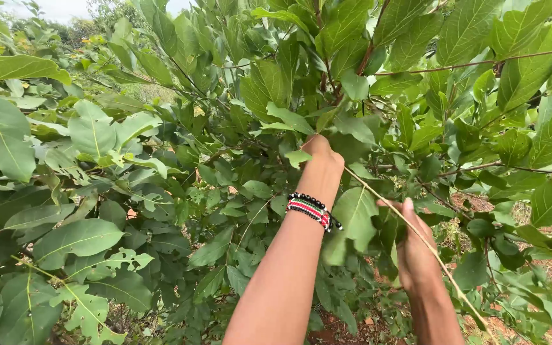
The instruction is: Pruning leaves and small stems from a bush using a knife.
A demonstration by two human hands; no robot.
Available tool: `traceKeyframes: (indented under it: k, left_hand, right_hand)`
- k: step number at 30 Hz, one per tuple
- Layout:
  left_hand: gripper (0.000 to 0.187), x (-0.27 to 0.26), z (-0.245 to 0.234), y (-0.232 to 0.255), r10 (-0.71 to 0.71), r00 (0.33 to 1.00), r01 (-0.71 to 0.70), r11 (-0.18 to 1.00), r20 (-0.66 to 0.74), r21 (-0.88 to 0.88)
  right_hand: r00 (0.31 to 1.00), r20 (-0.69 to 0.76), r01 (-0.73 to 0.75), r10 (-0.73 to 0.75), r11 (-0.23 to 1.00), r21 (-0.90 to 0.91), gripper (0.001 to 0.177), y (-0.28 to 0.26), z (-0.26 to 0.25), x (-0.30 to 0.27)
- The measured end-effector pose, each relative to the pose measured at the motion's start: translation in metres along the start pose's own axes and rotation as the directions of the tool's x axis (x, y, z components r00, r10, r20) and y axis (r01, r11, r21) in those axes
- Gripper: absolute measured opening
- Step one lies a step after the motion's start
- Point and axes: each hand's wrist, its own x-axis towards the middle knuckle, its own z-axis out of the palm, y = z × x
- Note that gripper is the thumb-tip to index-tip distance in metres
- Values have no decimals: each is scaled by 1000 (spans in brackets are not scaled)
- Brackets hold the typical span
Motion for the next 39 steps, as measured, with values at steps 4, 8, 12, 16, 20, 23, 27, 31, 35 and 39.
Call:
traceKeyframes:
  k: [4, 8, 12, 16, 20, 23, 27, 31, 35, 39]
  left_hand:
    - [9, 17, -12, -2, -49, 990, 52, 998, 134, -19]
    - [7, 28, -30, 2, -97, 956, 111, 993, 275, -34]
    - [8, 35, -46, 13, -131, 899, 161, 986, 417, -37]
    - [12, 60, -48, 7, -170, 817, 219, 975, 551, -25]
    - [12, 89, -45, -6, -184, 799, 117, 981, 572, 152]
    - [15, 115, -43, -23, 303, 684, -605, 744, 664, 284]
    - [25, 105, -41, -1, 454, 527, -842, 162, 719, 515]
    - [31, 70, -41, 21, 429, 602, -743, -8, 673, 670]
    - [36, 42, -43, 21, 555, 312, -709, -404, 771, 578]
    - [45, 10, -30, 22, 495, 413, -576, -509, 765, 640]
  right_hand:
    - [989, 110, -116, 98, 977, 177, 44, -19, 10, -2]
    - [972, 218, -111, 85, 987, 114, 51, -51, 47, -19]
    - [908, 323, -294, 265, 955, 42, 57, -64, 73, -27]
    - [872, 351, -274, 340, 935, -223, 45, -43, 81, -24]
    - [880, 368, -225, 300, 946, -234, 43, -21, 100, -31]
    - [901, 335, -223, 275, 957, -186, 43, -11, 117, -41]
    - [947, 259, -129, 188, 965, -228, 42, 5, 131, -43]
    - [958, 282, 156, -59, 929, -334, 47, 19, 138, -45]
    - [934, 307, 306, -183, 854, -421, 48, 30, 149, -49]
    - [909, 338, 376, -245, 832, -409, 46, 31, 158, -58]
